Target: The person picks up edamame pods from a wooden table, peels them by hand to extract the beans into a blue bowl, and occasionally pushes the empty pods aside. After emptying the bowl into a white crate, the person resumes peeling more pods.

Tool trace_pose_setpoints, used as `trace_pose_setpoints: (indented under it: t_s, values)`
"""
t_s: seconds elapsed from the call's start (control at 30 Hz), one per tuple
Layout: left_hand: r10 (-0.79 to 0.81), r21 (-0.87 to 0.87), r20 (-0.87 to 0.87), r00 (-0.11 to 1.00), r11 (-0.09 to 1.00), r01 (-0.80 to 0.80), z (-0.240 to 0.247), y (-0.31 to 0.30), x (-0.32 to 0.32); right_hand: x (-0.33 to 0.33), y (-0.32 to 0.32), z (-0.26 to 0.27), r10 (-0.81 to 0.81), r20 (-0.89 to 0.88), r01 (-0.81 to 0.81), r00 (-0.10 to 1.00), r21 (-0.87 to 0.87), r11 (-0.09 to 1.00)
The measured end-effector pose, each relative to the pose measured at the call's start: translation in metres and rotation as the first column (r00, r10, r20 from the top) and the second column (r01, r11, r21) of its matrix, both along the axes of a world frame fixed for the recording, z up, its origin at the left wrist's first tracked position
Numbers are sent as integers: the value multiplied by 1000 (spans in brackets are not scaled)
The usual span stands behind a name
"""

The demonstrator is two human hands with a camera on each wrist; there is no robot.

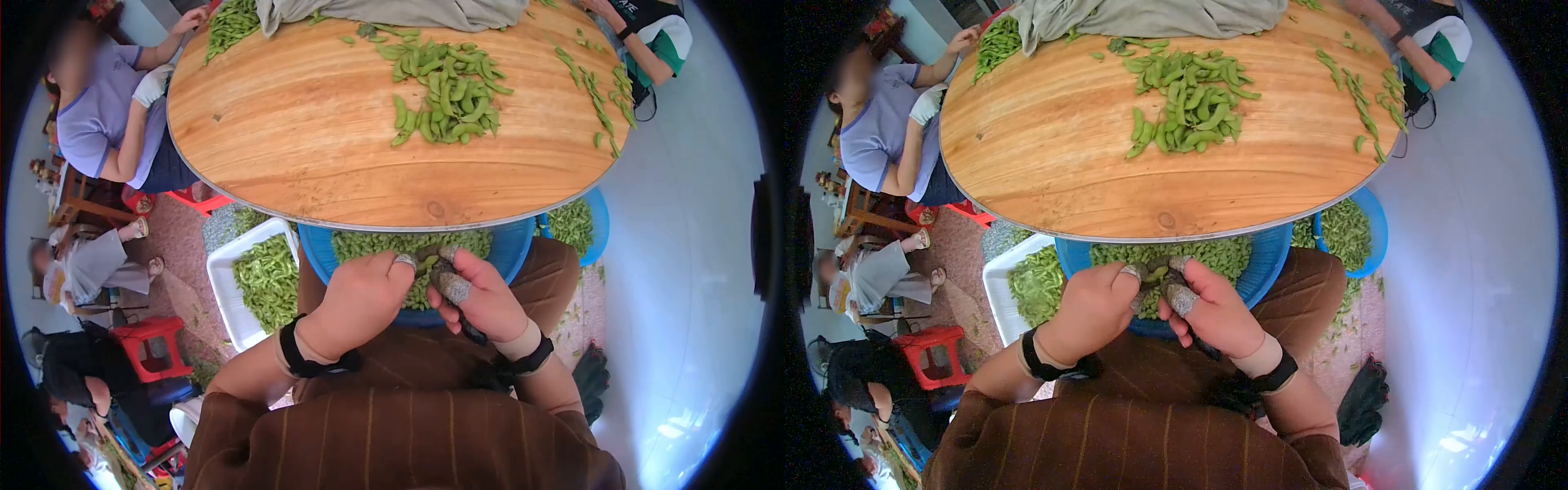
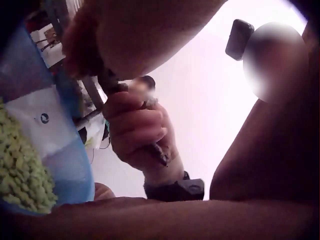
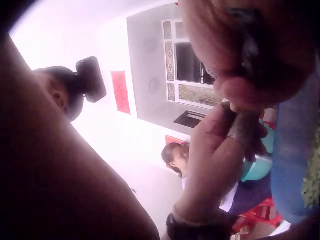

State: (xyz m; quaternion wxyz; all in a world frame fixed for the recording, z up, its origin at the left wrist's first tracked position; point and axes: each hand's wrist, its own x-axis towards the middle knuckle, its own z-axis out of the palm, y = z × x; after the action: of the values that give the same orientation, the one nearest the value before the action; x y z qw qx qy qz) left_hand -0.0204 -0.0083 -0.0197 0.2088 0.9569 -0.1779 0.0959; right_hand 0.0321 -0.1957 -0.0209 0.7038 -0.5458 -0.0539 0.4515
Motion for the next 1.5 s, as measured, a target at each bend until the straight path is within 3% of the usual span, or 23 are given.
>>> trace_pose_setpoints:
  t_s: [0.13, 0.17, 0.2, 0.3, 0.33, 0.4, 0.43, 0.47, 0.53, 0.6, 0.67, 0.73, 0.77, 0.83, 0.9, 0.93, 0.97, 1.03, 1.1, 1.17, 1.3, 1.37, 1.5]
  values:
    - [-3, -144, 19, 1000, 990, 6, -1, 3, 5, 0, -3, -2, -11, 37, 10, 999, 30, 1000]
    - [-105, -614, -524, 845, 735, -289, 7, 9, 6, 0, -5, -3, 3, 14, -4, 1000, 63, 998]
    - [-472, -633, -748, 466, 297, -715, 13, 11, 7, -1, -7, -3, 3, 13, -4, 1000, 63, 998]
    - [-389, -669, -743, 545, 419, -614, 5, 12, 3, -2, -8, -5, 36, 41, -39, 999, 85, 996]
    - [-389, -668, -744, 543, 420, -614, 5, 11, 3, -1, -7, -5, 11, 138, -7, 990, -28, 1000]
    - [-233, -603, -726, 647, 669, -436, 5, 9, 3, 0, -5, -11, -1, 236, 35, 972, -138, 990]
    - [-233, -602, -727, 646, 668, -436, 2, 8, 2, 2, -3, -24, -23, 544, 112, 839, -132, 985]
    - [-221, -602, -652, 726, 732, -318, -2, 8, 1, 4, -2, -32, -32, 791, 184, 611, -102, 978]
    - [-218, -583, -566, 795, 788, -199, -4, 6, 1, 8, -3, -37, 72, 815, 218, 576, -238, 946]
    - [-135, -515, -666, 734, 795, -321, -3, 6, 1, 9, -2, -39, 180, 822, 257, 540, -365, 895]
    - [-103, -490, -675, 731, 803, -339, -6, 11, 1, 9, 1, -40, 333, 853, 381, 401, -486, 787]
    - [-71, -464, -684, 726, 811, -357, -11, 13, 0, 6, 2, -30, 298, 892, 362, 339, -416, 834]
    - [-35, -406, -607, 794, 873, -271, -15, 13, 0, 5, 2, -26, 257, 926, 345, 275, -344, 873]
    - [-14, -333, -517, 856, 924, -186, -17, 11, 0, 3, 1, -27, 276, 899, 252, 341, -371, 894]
    - [-202, -526, -598, 776, 829, -189, -15, 11, 4, 9, 0, -21, 297, 872, 166, 389, -383, 909]
    - [-200, -526, -590, 782, 830, -185, -14, 12, 5, 14, -3, -10, 292, 677, 39, 675, -428, 903]
    - [-296, -594, -615, 731, 784, -182, -11, 13, 5, 18, -5, -5, 279, 394, -97, 876, -423, 901]
    - [-432, -659, -651, 624, 730, -183, -3, 16, 5, 20, -9, -14, 309, 410, -121, 858, -423, 898]
    - [-412, -641, -646, 642, 749, -164, -6, 16, 4, 19, -9, -26, 332, 428, -141, 840, -419, 897]
    - [-382, -617, -636, 670, 774, -145, -6, 16, 1, 17, -5, -34, 249, 710, -53, 658, -286, 957]
    - [-355, -603, -647, 675, 780, -168, -4, 16, 2, 21, -1, -29, 243, 669, -87, 702, -258, 962]
    - [-338, -546, -643, 688, 832, -101, -5, 17, 4, 24, -3, -34, 304, 726, -68, 617, -335, 940]
    - [-390, -610, -644, 658, 781, -134, -8, 11, 9, 26, -9, -32, 240, 693, -75, 680, -259, 963]
